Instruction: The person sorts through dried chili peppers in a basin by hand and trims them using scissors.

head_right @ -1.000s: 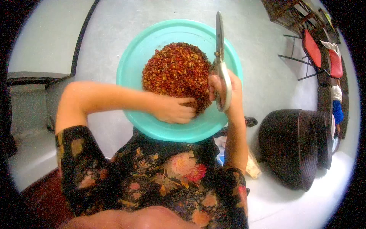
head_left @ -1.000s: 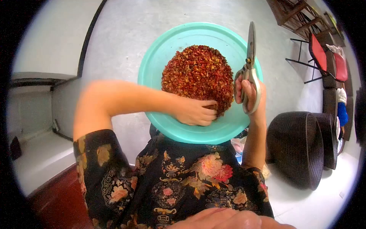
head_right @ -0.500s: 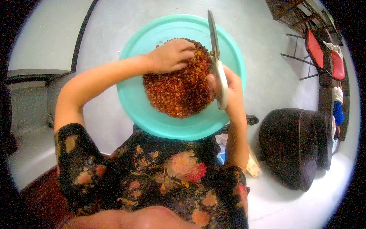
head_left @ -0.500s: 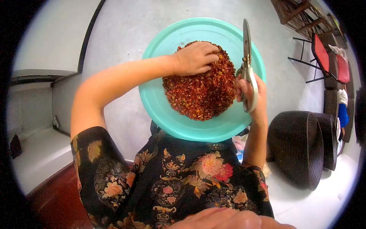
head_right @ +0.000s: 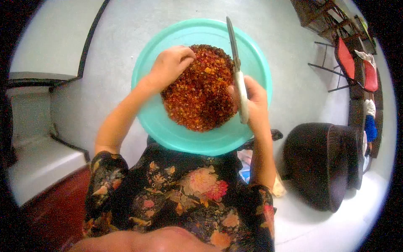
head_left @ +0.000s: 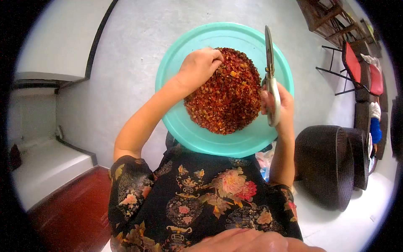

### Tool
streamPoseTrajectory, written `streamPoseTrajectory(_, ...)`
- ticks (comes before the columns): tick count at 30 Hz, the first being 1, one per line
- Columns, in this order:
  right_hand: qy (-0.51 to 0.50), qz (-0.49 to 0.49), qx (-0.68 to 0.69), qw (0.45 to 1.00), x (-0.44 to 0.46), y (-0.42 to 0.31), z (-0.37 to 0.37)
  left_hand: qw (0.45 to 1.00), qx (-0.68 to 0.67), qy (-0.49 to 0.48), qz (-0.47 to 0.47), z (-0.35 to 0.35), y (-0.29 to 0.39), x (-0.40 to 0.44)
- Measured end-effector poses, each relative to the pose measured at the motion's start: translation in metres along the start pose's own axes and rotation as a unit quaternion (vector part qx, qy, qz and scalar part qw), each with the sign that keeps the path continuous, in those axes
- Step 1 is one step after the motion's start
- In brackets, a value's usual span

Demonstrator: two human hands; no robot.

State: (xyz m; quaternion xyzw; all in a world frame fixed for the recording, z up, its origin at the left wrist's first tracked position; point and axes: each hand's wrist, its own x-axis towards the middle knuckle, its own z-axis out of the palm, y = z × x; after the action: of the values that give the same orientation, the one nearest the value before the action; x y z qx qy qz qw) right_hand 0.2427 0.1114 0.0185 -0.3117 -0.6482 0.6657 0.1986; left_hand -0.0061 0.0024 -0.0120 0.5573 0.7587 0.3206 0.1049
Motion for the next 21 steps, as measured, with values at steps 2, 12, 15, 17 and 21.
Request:
streamPoseTrajectory(2,0.005,-0.003,0.003,1.000,0.000,-0.001,0.003,1.000,-0.016,-0.011,0.019,0.002,-0.002,-0.004)
streamPoseTrajectory(12,-0.001,0.015,-0.031,0.999,0.003,0.005,-0.001,0.952,0.070,-0.082,0.285,0.024,-0.006,-0.019)
streamPoseTrajectory(15,-0.003,0.016,-0.023,1.000,0.003,0.005,-0.001,0.946,0.114,-0.075,0.292,0.026,-0.009,-0.018)
streamPoseTrajectory(17,0.007,0.023,-0.018,1.000,0.003,0.003,0.001,0.960,0.074,-0.077,0.259,0.025,-0.006,-0.019)
streamPoseTrajectory(21,0.005,0.022,-0.012,1.000,0.001,0.003,0.001,0.984,-0.152,-0.038,0.079,0.014,0.008,-0.012)
